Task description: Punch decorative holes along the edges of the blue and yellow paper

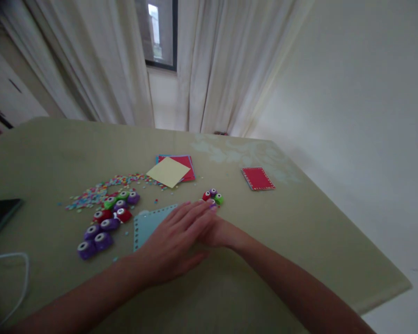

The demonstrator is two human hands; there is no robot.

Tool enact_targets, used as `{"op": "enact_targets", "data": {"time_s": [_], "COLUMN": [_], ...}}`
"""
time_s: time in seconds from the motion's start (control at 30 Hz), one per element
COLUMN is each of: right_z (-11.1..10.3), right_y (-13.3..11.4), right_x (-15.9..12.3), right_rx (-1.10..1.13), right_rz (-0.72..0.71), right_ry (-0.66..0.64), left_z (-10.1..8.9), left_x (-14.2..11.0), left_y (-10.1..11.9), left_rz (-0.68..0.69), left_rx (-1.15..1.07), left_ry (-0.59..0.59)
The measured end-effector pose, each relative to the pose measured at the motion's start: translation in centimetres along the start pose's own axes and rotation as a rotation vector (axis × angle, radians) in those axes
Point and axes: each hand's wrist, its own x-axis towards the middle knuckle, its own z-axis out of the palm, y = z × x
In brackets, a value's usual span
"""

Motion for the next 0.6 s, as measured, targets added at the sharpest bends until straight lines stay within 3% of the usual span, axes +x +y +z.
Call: {"op": "enact_targets", "data": {"time_s": [0.1,0.17,0.33,0.4,0.5,0.53,0.6], "right_z": [2.1,2.4,2.9,4.8,8.1,8.8,9.5], "right_y": [0.6,1.2,1.5,0.5,-1.6,-2.1,-2.6], "right_x": [-1.7,-2.4,-2.0,-1.1,0.4,0.8,1.2], "right_rx": [-0.157,-0.285,-0.545,-0.565,-0.547,-0.562,-0.595], "right_rz": [0.126,0.144,0.01,0.022,0.079,0.104,0.09], "right_ry": [0.337,0.455,0.334,0.399,0.686,0.709,0.626], "left_z": [2.3,3.7,5.2,5.2,5.1,5.1,5.3], "left_x": [2.7,3.7,3.8,3.4,3.0,2.9,3.0], "left_y": [-0.5,-1.0,-1.5,-1.6,-1.6,-1.7,-1.8], "left_rz": [0.118,0.108,0.038,0.039,0.037,0.032,0.025], "left_rx": [-0.129,-0.159,-0.206,-0.225,-0.243,-0.245,-0.242], "left_ry": [-0.009,0.005,0.07,0.089,0.099,0.099,0.094]}}
